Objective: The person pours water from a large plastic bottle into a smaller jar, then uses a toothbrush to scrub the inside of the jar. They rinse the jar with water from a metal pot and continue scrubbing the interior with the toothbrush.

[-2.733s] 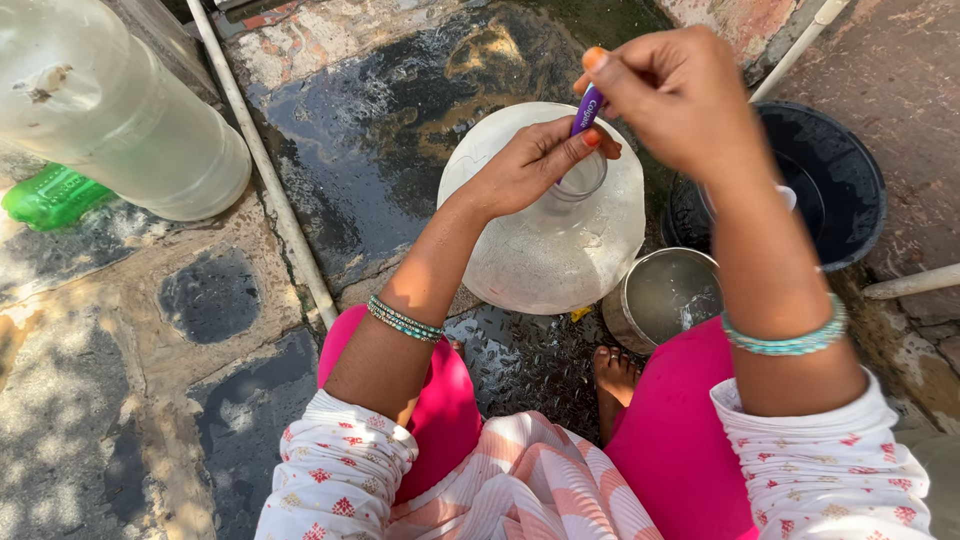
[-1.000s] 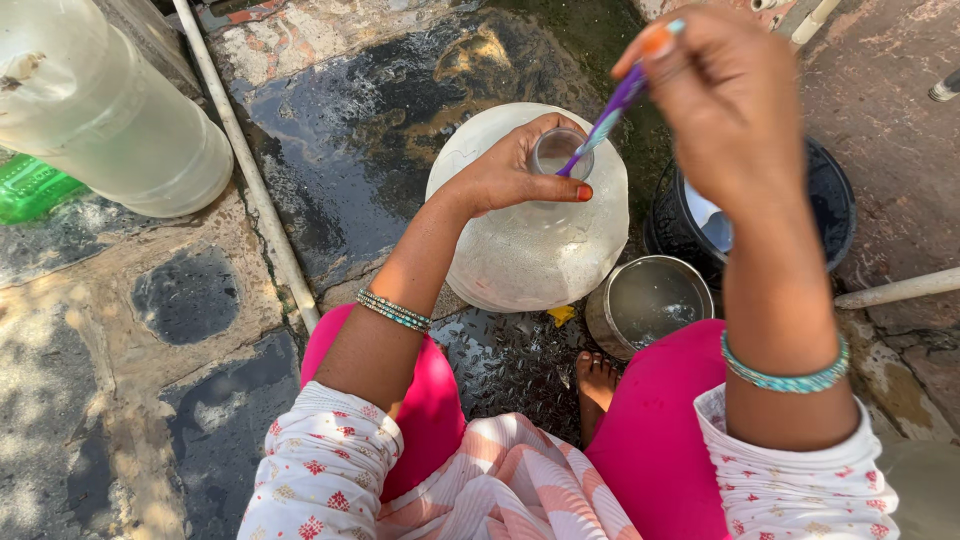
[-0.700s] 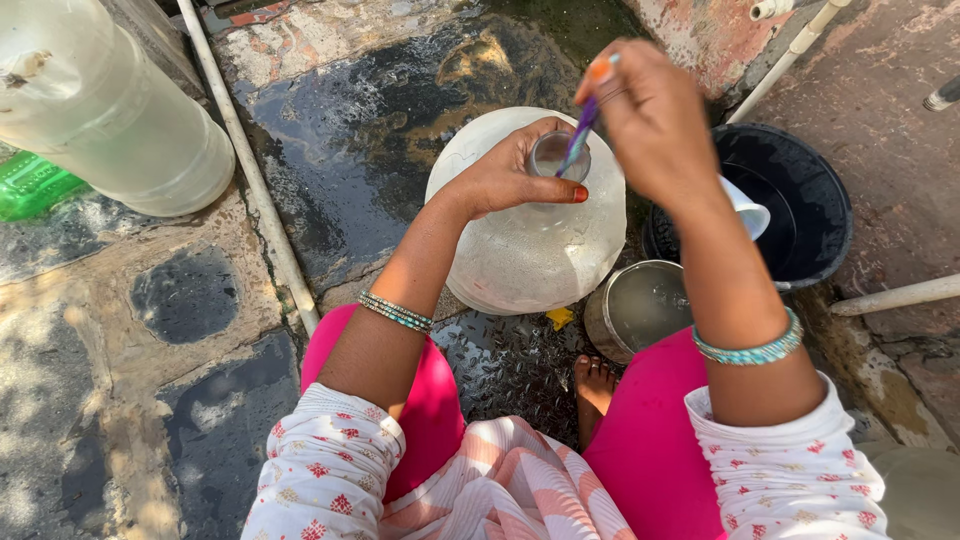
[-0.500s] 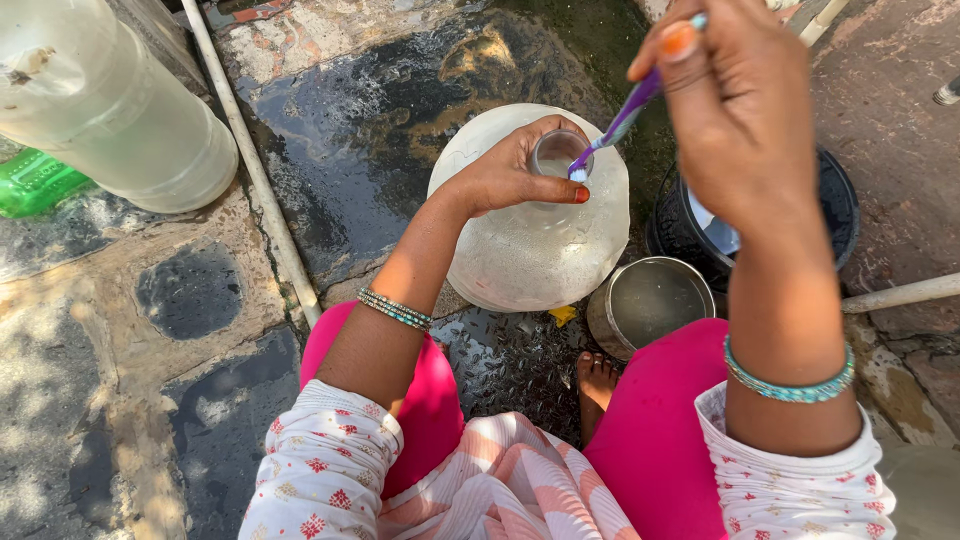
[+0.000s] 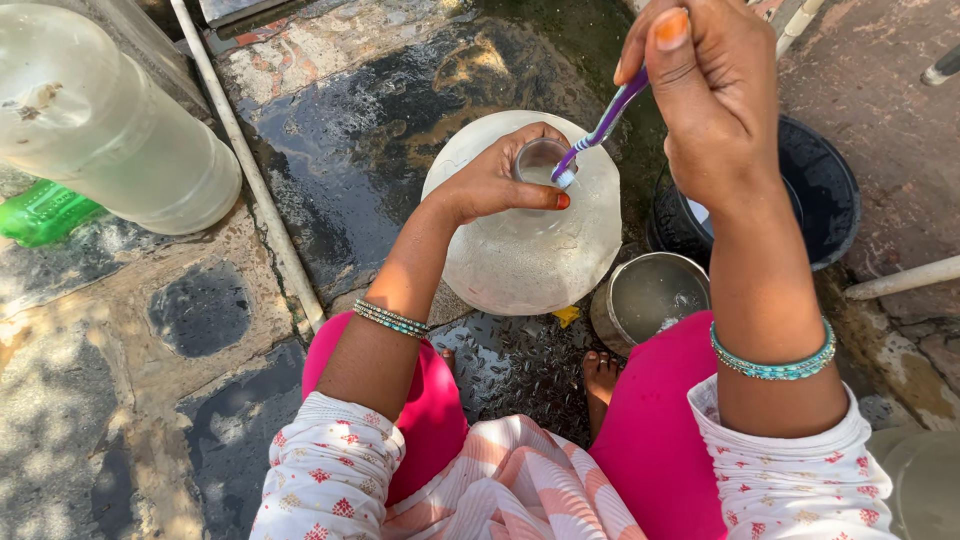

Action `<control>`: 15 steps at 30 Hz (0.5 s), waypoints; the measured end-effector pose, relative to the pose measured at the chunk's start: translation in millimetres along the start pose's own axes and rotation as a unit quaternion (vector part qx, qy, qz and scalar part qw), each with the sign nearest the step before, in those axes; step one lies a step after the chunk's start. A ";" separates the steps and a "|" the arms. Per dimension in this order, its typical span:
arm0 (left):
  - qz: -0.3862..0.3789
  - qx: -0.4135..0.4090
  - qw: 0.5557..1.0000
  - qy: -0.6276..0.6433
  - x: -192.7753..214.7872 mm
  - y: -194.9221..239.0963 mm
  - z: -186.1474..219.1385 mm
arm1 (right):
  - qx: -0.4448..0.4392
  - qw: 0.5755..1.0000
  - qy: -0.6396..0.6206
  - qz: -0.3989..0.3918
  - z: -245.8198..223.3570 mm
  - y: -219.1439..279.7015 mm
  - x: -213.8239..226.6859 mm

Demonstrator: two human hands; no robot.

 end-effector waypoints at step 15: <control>0.183 -0.062 0.972 -0.132 24.0 7.4 12.8 | -0.053 0.994 0.045 -0.079 64.6 24.8 -79.9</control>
Point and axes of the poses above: each hand's wrist, its own y-axis away from the middle knuckle, its own x-axis out of the back of the hand, z = x × y, the point moved 10 cm from there along -y, towards the middle knuckle, and after that the axes turned 10 degrees about x, right-handed, at the moved point
